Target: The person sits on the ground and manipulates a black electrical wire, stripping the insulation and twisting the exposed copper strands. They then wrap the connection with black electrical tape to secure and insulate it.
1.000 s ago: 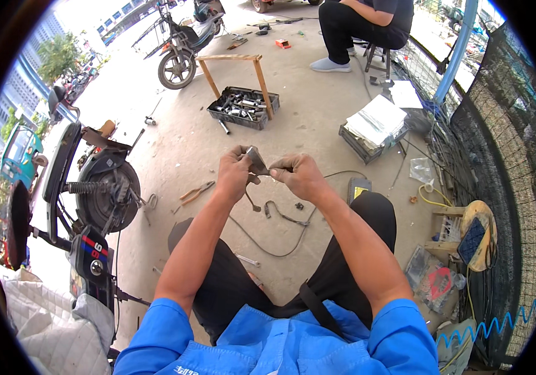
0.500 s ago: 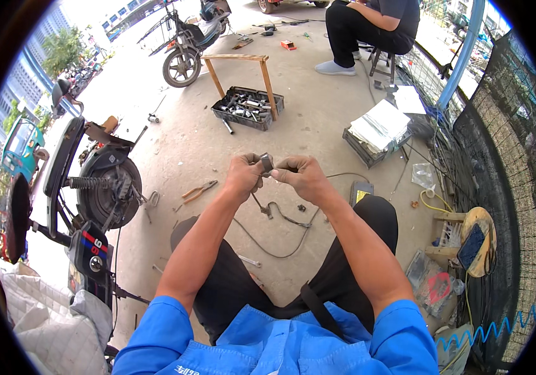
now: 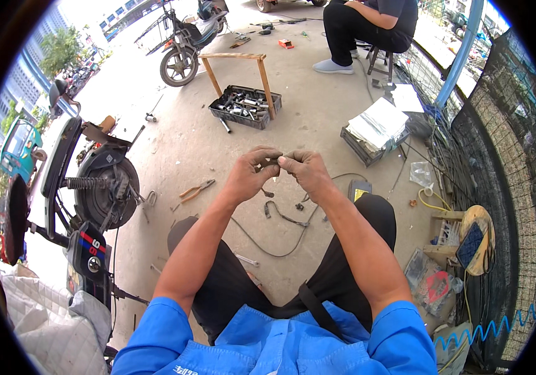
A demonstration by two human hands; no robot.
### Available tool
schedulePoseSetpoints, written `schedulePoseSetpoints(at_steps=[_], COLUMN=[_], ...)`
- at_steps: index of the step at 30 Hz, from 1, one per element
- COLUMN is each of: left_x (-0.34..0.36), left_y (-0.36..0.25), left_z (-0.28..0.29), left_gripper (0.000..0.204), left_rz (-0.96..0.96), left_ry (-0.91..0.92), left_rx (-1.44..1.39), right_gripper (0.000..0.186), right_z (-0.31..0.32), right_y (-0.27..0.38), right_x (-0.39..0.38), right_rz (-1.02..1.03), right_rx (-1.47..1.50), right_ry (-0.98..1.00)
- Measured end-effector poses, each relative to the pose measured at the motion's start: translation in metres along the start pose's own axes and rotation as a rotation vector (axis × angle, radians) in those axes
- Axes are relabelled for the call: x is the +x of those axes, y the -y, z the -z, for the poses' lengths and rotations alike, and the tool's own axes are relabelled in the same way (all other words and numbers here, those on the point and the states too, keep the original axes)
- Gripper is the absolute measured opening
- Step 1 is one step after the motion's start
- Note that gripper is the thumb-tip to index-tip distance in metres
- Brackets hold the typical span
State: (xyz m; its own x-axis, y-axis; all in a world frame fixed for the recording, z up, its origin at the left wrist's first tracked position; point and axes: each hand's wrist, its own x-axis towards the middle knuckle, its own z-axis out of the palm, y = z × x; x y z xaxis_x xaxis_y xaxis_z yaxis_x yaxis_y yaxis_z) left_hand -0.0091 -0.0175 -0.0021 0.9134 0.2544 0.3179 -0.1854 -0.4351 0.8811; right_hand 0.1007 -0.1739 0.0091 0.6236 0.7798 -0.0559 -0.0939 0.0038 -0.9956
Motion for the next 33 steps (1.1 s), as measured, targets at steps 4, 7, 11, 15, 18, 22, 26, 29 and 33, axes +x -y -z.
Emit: schedulePoseSetpoints(at_steps=[4, 7, 11, 15, 18, 22, 26, 29, 33], left_x=[0.001, 0.001, 0.000, -0.002, -0.003, -0.003, -0.002, 0.003, -0.002], left_y=[0.001, -0.004, -0.006, -0.003, -0.005, -0.010, -0.013, -0.016, -0.018], left_z=[0.001, 0.003, 0.004, -0.001, -0.006, -0.010, -0.008, -0.007, -0.005], left_gripper=[0.030, 0.032, 0.033, 0.029, 0.025, 0.032, 0.032, 0.030, 0.024], left_rz=[0.026, 0.148, 0.128, 0.038, -0.019, -0.224, -0.438, -0.525, -0.438], left_ry=[0.036, 0.031, 0.073, 0.028, -0.064, -0.216, -0.210, -0.176, -0.125], left_rx=[-0.051, -0.308, -0.207, -0.021, 0.032, 0.132, 0.419, 0.446, 0.282], right_gripper=[0.024, 0.026, 0.028, 0.029, 0.030, 0.031, 0.031, 0.029, 0.024], right_z=[0.001, 0.002, 0.004, 0.006, 0.007, 0.008, 0.012, 0.011, 0.013], right_y=[-0.005, -0.004, 0.000, -0.004, -0.006, -0.007, -0.009, -0.010, -0.016], right_x=[0.003, 0.004, 0.003, 0.005, 0.005, 0.007, 0.010, 0.009, 0.013], right_rz=[0.055, 0.029, -0.031, -0.093, -0.114, -0.127, -0.133, -0.107, -0.079], right_rx=[-0.014, 0.024, 0.055, 0.158, 0.222, 0.239, 0.199, 0.074, -0.073], right_ry=[-0.031, -0.065, -0.052, 0.017, 0.050, 0.032, 0.013, -0.055, -0.168])
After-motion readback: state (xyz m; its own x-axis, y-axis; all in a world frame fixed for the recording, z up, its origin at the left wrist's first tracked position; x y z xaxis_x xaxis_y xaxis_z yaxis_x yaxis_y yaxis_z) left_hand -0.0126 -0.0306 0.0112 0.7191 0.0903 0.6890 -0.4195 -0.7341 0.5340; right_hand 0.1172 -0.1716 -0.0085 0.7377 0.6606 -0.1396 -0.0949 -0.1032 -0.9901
